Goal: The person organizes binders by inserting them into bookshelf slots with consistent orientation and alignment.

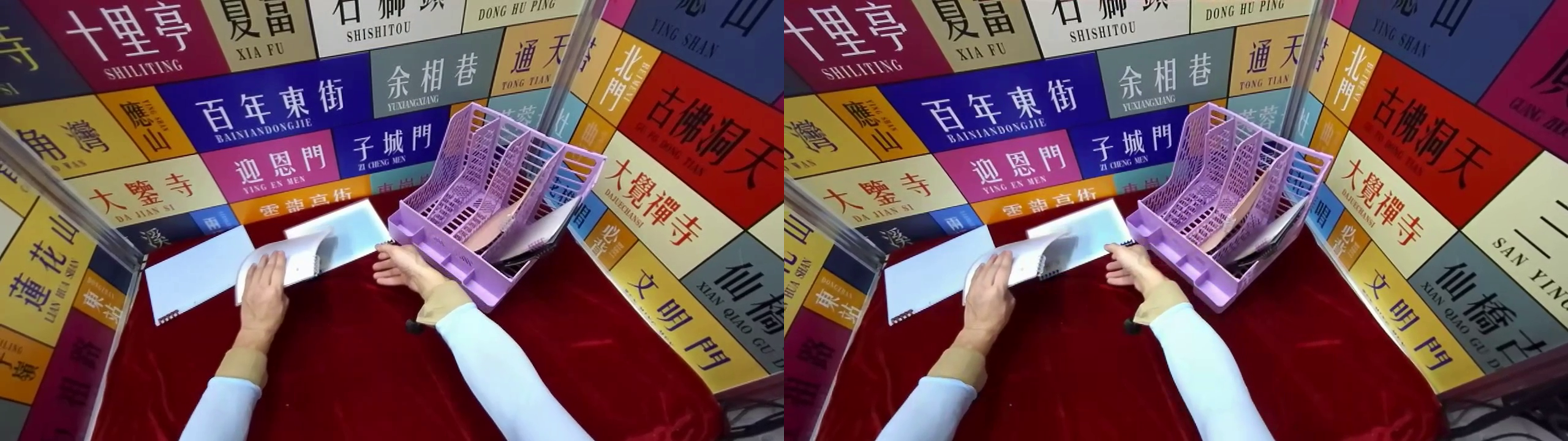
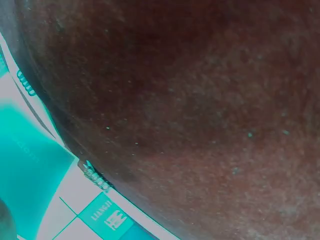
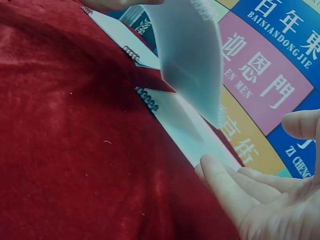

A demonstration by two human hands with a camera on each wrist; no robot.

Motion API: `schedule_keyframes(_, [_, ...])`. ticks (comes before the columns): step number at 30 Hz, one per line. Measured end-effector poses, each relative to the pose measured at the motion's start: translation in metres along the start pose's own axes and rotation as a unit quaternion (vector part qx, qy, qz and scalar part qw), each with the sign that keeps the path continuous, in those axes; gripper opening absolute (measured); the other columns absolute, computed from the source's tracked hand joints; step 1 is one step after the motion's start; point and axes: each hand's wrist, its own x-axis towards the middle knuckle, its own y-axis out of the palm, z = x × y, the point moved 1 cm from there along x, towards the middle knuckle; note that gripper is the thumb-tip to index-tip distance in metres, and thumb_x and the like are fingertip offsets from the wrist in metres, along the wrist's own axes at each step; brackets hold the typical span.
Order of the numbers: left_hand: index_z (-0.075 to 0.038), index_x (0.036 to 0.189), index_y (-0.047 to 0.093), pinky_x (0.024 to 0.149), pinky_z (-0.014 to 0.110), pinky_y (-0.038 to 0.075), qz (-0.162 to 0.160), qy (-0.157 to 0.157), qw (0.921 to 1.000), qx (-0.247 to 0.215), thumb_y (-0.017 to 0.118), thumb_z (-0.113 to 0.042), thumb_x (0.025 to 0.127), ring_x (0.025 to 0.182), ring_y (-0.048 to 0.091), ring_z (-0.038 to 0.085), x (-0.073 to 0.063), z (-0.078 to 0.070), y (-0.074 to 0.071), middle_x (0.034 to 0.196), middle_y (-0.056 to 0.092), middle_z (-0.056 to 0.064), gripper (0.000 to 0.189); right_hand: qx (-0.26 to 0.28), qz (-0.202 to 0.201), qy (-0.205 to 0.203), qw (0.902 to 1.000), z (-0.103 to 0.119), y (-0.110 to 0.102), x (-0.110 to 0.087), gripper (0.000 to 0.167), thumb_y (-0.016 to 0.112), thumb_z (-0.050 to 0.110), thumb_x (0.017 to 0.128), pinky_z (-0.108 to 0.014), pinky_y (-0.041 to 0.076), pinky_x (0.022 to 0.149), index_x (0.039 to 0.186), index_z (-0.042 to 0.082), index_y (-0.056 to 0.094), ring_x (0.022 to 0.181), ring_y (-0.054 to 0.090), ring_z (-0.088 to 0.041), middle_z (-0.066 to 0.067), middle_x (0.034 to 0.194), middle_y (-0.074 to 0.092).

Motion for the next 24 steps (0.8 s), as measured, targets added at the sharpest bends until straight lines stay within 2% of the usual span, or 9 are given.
schedule_keyframes(6, [0.006,0.148,0.066,0.111,0.068,0.059,-0.01,0.013,0.9999,-0.002,0.066,0.016,0.08,0.128,0.073,0.052,0.003,-0.009,-0.004,0.142,0.075,0.028,0.069,-0.017,0.006,0.002,0.9998,-0.002,0.007,0.003,0.073,0.066,0.038,0.111,-0.047,0.065,0.113,0.161,-0.011,0.045,0.148,0.062,-0.054,-0.038,0.16,0.058])
schedule_keyframes(14, [0.004,0.146,0.069,0.11,0.065,0.061,-0.024,0.036,0.999,0.004,0.063,0.014,0.081,0.128,0.075,0.047,-0.001,-0.021,-0.008,0.142,0.077,0.024,0.066,-0.007,0.022,0.008,0.9997,-0.002,0.019,0.005,0.071,0.066,0.043,0.111,-0.05,0.063,0.115,0.156,-0.011,0.05,0.147,0.062,-0.056,-0.04,0.16,0.057])
schedule_keyframes(18, [0.004,0.144,0.07,0.108,0.064,0.062,-0.029,0.051,0.9983,0.005,0.062,0.015,0.08,0.127,0.076,0.046,-0.001,-0.028,-0.009,0.141,0.077,0.024,0.065,-0.001,0.038,0.015,0.9992,-0.002,0.024,0.005,0.076,0.064,0.045,0.112,-0.051,0.062,0.117,0.16,-0.011,0.046,0.149,0.06,-0.055,-0.04,0.161,0.056])
schedule_keyframes(24, [0.004,0.144,0.07,0.11,0.063,0.062,-0.029,0.071,0.9971,-0.005,0.06,0.011,0.088,0.128,0.077,0.045,0.0,-0.039,-0.009,0.141,0.078,0.023,0.058,0.029,0.051,0.023,0.998,-0.005,0.032,0.007,0.084,0.064,0.048,0.111,-0.053,0.061,0.117,0.164,-0.013,0.04,0.15,0.059,-0.056,-0.04,0.159,0.057])
